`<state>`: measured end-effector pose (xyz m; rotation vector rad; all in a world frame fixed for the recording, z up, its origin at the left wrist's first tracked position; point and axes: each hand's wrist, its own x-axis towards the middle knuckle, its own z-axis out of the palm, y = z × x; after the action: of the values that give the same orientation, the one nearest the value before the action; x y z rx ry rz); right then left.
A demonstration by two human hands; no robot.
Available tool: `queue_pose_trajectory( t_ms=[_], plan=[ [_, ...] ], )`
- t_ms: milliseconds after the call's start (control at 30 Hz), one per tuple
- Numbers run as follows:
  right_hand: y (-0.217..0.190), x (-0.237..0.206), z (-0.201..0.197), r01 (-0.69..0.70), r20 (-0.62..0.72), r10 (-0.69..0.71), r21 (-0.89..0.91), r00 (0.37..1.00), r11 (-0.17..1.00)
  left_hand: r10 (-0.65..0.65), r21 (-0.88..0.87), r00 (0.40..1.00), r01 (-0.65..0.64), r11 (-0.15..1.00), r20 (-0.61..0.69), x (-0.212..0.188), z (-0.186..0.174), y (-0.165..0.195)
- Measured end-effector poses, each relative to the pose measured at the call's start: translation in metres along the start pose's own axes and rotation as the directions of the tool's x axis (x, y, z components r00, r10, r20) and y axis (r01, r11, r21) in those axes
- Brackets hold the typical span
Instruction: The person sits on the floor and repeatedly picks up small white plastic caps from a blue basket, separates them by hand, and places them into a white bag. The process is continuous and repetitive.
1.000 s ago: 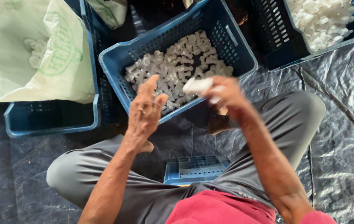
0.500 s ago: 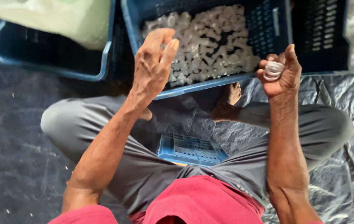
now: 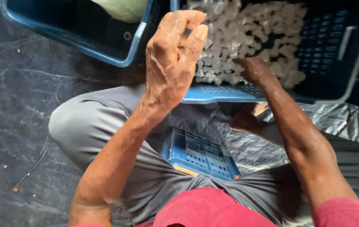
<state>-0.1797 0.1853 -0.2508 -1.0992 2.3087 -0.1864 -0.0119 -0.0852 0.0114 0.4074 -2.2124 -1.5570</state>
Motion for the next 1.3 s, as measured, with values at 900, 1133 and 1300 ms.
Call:
queue_pose_trajectory(
  t_ms=[900,1133,1300],
  plan=[
    [-0.181,-0.154,-0.110,0.150,-0.165,0.305,0.986,0.938,0.072,0.300,0.254,0.937,-0.340,0.906,0.181,-0.057,0.064,-0.010],
    [-0.191,-0.178,-0.091,0.226,-0.137,0.264,0.910,0.955,-0.347,0.470,0.332,0.863,-0.505,0.797,0.185,-0.071,0.081,0.003],
    [-0.198,-0.190,-0.100,0.391,-0.412,0.363,0.911,0.836,0.133,0.264,0.258,0.955,-0.292,0.921,0.137,-0.068,0.085,0.011]
  ],
)
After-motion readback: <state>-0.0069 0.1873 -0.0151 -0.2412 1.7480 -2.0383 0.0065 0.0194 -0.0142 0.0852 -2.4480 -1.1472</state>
